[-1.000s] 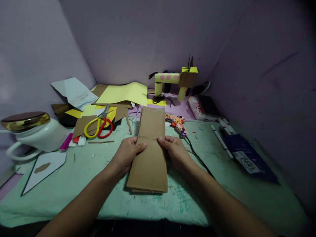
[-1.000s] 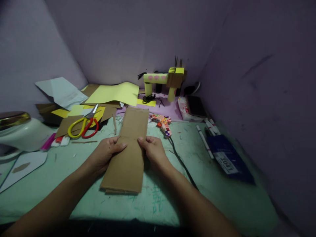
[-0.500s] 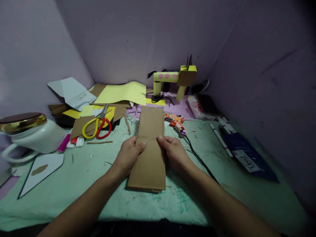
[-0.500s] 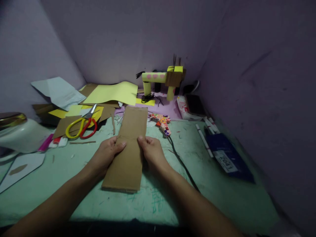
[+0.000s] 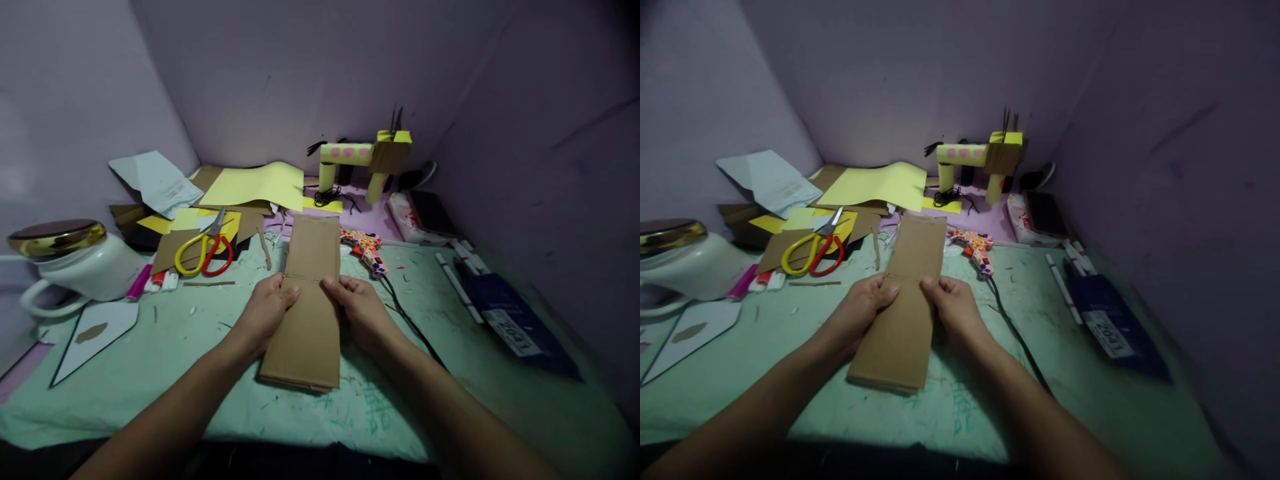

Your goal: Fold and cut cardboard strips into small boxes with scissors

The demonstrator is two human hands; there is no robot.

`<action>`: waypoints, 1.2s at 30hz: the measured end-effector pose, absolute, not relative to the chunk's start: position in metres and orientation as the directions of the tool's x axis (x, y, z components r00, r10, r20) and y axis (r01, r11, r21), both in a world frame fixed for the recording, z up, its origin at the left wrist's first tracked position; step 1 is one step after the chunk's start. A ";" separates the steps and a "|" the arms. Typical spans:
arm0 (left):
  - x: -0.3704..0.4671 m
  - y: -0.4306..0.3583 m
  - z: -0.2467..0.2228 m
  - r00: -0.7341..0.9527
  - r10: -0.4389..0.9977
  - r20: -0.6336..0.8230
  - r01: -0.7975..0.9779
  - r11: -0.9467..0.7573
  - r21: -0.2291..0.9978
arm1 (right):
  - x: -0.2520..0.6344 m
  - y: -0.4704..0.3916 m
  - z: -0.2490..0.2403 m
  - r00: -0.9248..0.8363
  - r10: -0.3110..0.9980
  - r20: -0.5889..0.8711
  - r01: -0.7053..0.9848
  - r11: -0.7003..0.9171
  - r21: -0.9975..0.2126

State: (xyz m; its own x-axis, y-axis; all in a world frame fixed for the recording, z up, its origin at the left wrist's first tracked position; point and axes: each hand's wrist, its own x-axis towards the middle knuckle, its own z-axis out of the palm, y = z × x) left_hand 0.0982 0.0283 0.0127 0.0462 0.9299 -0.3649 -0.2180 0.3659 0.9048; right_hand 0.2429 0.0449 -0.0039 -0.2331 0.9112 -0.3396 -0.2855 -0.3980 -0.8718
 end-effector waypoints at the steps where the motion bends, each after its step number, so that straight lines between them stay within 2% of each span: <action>1: 0.098 0.028 0.013 0.048 0.929 -0.367 -0.221 0.368 0.903 | 0.243 0.045 -0.004 -0.233 0.912 -0.337 -0.287 -0.396 -0.872; 17: 0.097 0.025 0.016 0.138 0.932 -0.335 -0.268 0.361 0.893 | 0.244 0.044 0.001 -0.206 0.929 -0.307 -0.311 -0.360 -0.880; 36: 0.096 0.026 0.015 0.133 0.944 -0.301 -0.230 0.325 0.917 | 0.244 0.043 0.002 -0.190 0.937 -0.292 -0.311 -0.340 -0.888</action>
